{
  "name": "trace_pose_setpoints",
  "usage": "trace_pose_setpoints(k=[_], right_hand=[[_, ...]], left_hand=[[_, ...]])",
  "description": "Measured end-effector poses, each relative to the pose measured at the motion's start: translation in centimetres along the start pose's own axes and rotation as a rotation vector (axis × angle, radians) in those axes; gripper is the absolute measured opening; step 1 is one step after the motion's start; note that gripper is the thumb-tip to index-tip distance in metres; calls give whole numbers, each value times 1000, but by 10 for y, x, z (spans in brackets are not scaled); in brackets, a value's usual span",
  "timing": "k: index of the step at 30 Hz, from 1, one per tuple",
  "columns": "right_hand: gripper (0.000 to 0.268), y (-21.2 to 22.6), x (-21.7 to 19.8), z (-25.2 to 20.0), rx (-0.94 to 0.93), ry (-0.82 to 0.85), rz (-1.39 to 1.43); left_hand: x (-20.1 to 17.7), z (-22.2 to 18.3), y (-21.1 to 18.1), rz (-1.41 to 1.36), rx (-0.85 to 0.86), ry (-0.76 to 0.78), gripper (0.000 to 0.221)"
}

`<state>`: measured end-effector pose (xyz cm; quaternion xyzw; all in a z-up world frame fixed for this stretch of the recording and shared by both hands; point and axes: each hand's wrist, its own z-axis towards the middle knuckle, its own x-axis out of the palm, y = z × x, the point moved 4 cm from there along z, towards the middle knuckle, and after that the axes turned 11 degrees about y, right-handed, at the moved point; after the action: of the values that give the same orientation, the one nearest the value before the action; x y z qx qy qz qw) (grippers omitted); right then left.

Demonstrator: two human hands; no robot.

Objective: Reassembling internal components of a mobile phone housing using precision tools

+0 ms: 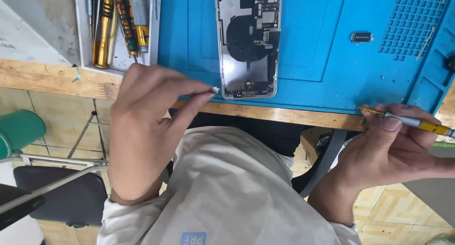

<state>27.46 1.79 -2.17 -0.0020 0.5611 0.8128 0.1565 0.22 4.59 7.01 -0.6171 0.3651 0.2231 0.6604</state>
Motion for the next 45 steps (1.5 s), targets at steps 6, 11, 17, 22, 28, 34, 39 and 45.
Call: trace_pose_setpoints(k=[6,11,17,22,28,34,39,45], right_hand=[[50,6,5,6,-17,17,-3],[54,2,1,2,2,21,-19],[53,2,2,1,32,-7,6],[52,5,4,4,15,16,-14],[51,4,3,4,17,13,-13],[54,1,1,2,20,-5,10],[53,1,1,2,9,1,-13],[52,1,1,4,16,-16,-1]], left_hand=[[15,4,-1,-50,124,59,6],[23,5,0,-51,89,83,6],[23,7,3,-160,-8,115,5],[23,10,5,-211,-97,138,6],[22,11,8,-252,-141,153,6],[21,12,10,-261,-137,147,5],[22,13,9,-259,-136,145,4],[24,13,9,-231,-107,163,4]])
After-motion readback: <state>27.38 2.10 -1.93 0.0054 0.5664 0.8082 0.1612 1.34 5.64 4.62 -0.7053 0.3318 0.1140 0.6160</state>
